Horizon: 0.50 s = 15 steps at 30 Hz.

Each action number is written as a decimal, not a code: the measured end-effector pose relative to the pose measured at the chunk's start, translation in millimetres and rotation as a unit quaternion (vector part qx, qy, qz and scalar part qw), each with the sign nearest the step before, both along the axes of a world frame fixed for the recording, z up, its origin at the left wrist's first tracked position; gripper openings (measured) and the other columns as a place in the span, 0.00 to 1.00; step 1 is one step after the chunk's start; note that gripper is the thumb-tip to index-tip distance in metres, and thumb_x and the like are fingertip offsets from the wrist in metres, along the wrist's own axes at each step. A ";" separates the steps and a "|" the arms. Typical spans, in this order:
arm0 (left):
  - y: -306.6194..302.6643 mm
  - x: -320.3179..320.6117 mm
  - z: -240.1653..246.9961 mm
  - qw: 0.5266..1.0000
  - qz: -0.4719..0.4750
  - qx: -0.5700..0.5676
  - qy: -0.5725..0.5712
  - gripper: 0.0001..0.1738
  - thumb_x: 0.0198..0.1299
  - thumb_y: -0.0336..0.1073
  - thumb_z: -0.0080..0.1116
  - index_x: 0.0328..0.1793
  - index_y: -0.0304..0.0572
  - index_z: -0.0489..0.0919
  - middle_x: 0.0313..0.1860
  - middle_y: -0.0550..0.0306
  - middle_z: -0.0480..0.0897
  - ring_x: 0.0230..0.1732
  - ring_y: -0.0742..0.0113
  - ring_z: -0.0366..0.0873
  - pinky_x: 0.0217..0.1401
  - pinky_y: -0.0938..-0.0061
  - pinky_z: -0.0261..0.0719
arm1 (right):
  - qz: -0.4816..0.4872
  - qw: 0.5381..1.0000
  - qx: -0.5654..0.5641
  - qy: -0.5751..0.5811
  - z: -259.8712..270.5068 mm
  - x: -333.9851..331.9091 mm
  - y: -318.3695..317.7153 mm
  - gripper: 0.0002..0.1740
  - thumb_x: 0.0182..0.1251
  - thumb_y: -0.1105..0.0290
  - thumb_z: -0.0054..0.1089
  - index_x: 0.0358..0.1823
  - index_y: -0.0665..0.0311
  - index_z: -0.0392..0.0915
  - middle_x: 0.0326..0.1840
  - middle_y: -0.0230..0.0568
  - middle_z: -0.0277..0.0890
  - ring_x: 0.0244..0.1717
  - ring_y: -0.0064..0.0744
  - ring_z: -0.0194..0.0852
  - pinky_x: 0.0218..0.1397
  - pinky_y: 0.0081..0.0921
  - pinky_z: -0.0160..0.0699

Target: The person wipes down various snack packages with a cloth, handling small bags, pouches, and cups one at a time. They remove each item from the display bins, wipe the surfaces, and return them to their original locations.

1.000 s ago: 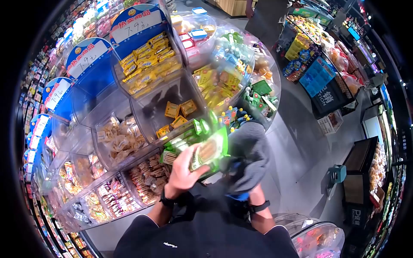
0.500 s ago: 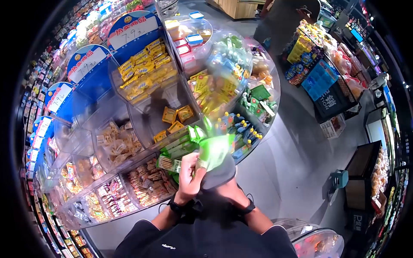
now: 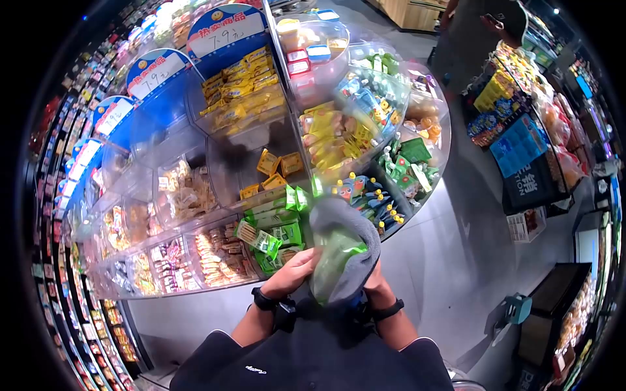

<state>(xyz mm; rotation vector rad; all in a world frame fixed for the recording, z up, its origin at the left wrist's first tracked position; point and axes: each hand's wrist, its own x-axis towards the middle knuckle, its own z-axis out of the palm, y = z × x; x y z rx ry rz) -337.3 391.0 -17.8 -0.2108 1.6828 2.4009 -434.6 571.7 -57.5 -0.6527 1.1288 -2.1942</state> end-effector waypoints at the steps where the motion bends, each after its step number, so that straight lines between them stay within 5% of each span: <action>1: 7.2 -5.5 3.8 1.000 0.002 0.020 -0.011 0.20 0.74 0.42 0.44 0.62 0.34 0.71 0.50 0.63 0.76 0.50 0.77 0.69 0.54 0.80 0.68 | 0.020 0.998 0.015 -0.057 -21.8 -3.0 12.7 0.25 0.61 0.67 0.66 0.58 0.68 0.72 0.53 0.41 0.77 0.48 0.30 0.76 0.53 0.30 0.77; 5: 49.4 -21.1 10.2 0.992 0.063 0.086 -0.065 0.18 0.72 0.38 0.43 0.60 0.34 0.71 0.52 0.59 0.75 0.52 0.75 0.69 0.56 0.79 0.68 | 0.129 0.948 -0.083 -0.278 -45.9 -21.4 40.0 0.27 0.64 0.66 0.63 0.61 0.67 0.68 0.55 0.41 0.75 0.51 0.31 0.75 0.53 0.29 0.77; 7: 73.8 -30.1 5.1 0.989 0.129 -0.045 -0.048 0.18 0.72 0.37 0.41 0.60 0.33 0.71 0.55 0.57 0.74 0.54 0.72 0.69 0.59 0.77 0.67 | 0.139 0.942 -0.076 -0.297 -45.1 -27.1 48.1 0.25 0.64 0.66 0.62 0.61 0.67 0.69 0.55 0.41 0.75 0.51 0.31 0.75 0.53 0.29 0.77; 8: 75.8 -33.0 1.1 0.981 0.116 -0.153 -0.031 0.22 0.72 0.45 0.47 0.61 0.34 0.69 0.53 0.55 0.75 0.58 0.68 0.70 0.62 0.75 0.66 | 0.138 0.944 -0.067 -0.291 -44.7 -29.9 50.8 0.25 0.65 0.66 0.62 0.60 0.67 0.69 0.55 0.41 0.75 0.51 0.31 0.75 0.53 0.29 0.77; 11: 93.7 -45.3 6.7 0.975 0.206 -0.067 0.054 0.25 0.71 0.49 0.48 0.60 0.34 0.68 0.50 0.53 0.76 0.56 0.68 0.71 0.61 0.73 0.67 | 0.131 0.959 -0.021 -0.250 -43.6 -36.1 60.0 0.23 0.65 0.67 0.61 0.59 0.67 0.70 0.54 0.41 0.75 0.50 0.31 0.75 0.53 0.29 0.77; 12: 94.5 -44.1 -2.1 0.977 0.186 -0.059 0.083 0.30 0.64 0.49 0.58 0.62 0.34 0.67 0.53 0.51 0.75 0.58 0.62 0.72 0.61 0.70 0.68 | 0.122 0.965 -0.005 -0.231 -42.7 -38.2 61.8 0.22 0.66 0.67 0.60 0.59 0.67 0.70 0.53 0.41 0.75 0.50 0.31 0.75 0.53 0.29 0.76; 15: 97.4 -55.0 21.7 0.940 0.120 -0.285 0.145 0.39 0.54 0.42 0.69 0.67 0.33 0.63 0.59 0.47 0.73 0.62 0.55 0.71 0.65 0.67 0.66 | 0.063 0.986 0.059 -0.139 -34.7 -43.9 60.1 0.20 0.66 0.68 0.59 0.57 0.67 0.71 0.53 0.40 0.75 0.50 0.31 0.75 0.53 0.29 0.76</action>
